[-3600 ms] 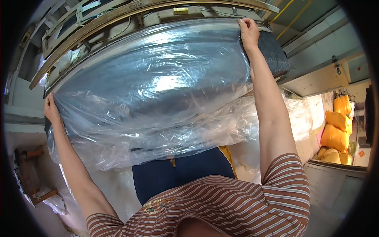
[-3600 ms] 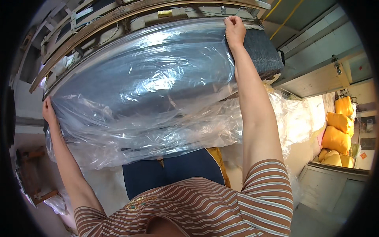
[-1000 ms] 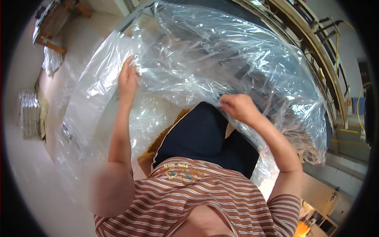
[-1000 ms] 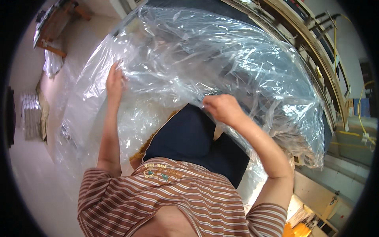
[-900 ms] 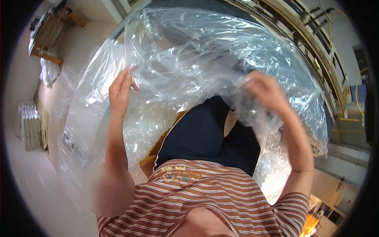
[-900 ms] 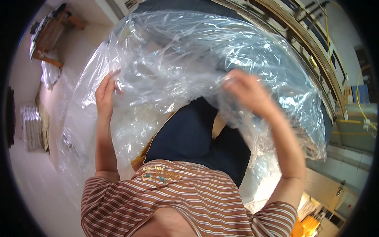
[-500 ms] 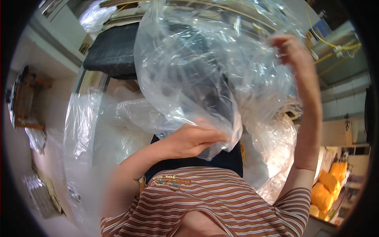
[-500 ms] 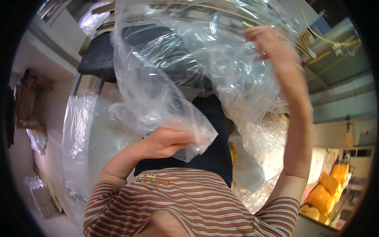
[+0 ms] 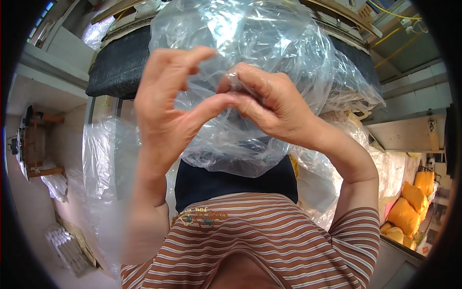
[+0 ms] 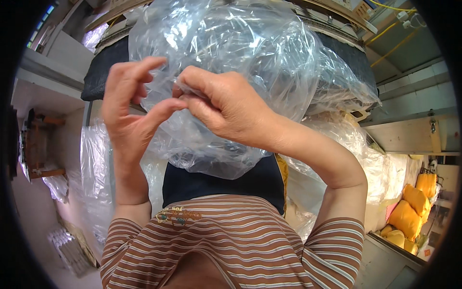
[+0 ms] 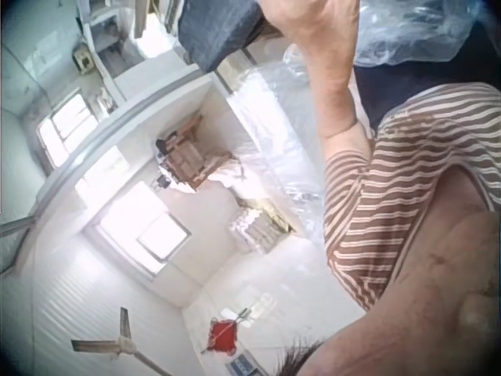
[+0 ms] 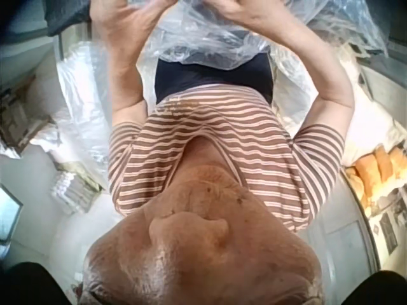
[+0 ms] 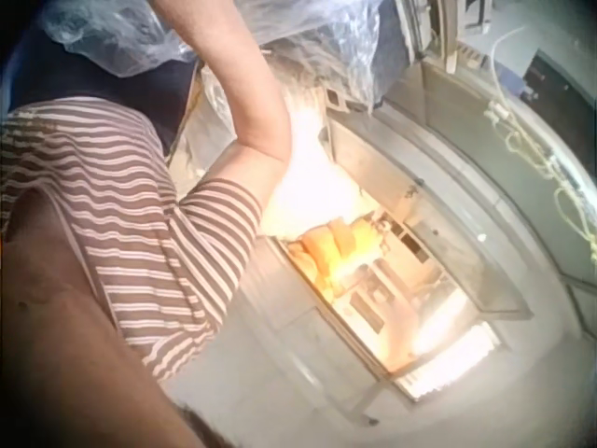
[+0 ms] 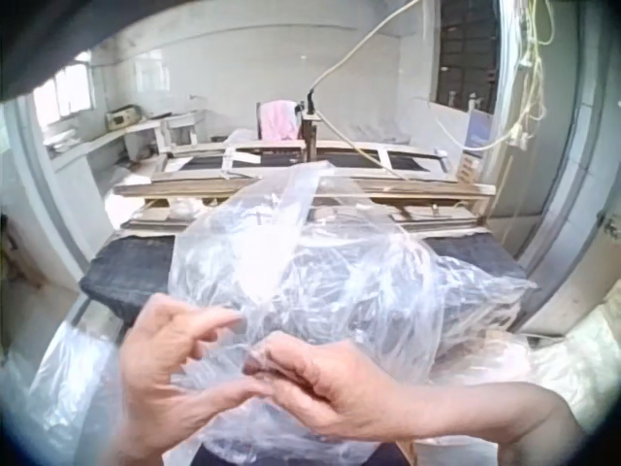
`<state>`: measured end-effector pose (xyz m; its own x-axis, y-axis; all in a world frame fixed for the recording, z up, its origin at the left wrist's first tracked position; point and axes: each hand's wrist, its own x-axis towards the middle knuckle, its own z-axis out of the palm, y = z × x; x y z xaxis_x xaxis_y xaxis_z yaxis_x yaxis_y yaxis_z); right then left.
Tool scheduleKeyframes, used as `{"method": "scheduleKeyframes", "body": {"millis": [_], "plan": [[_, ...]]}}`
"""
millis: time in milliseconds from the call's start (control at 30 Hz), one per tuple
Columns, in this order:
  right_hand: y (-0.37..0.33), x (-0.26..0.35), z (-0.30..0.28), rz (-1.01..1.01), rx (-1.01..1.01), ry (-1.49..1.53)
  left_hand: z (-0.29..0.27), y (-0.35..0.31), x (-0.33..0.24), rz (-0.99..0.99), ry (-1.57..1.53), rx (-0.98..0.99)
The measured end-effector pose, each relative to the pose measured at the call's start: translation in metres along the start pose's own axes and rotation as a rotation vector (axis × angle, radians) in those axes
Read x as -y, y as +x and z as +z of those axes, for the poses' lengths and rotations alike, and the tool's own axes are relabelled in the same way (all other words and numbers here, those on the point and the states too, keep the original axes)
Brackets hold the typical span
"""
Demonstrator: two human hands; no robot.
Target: The person wraps a large, dark-colored upholstered chair with a clear plastic sheet. They repeatedly pull the plastic over the chair's frame and smooth it down by hand to ensure full coverage.
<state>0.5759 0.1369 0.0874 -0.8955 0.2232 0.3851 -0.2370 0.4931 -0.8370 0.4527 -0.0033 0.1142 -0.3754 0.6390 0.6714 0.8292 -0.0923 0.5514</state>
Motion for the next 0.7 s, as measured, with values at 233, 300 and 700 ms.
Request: {"method": "scheduleKeyframes", "body": {"millis": [233, 300, 700], "plan": [[0.020, 0.024, -0.021, -0.359, -0.064, -0.248, 0.005, -0.017, 0.003, 0.078, -0.115, -0.174], [0.048, 0.020, -0.030, -0.638, -0.265, -0.425, -0.004, -0.018, 0.002, 0.149, -0.096, -0.229], [0.003, 0.032, -0.072, 0.327, 0.918, -0.053, -0.250, -0.016, 0.011, 0.001, 0.204, -0.984]]}}
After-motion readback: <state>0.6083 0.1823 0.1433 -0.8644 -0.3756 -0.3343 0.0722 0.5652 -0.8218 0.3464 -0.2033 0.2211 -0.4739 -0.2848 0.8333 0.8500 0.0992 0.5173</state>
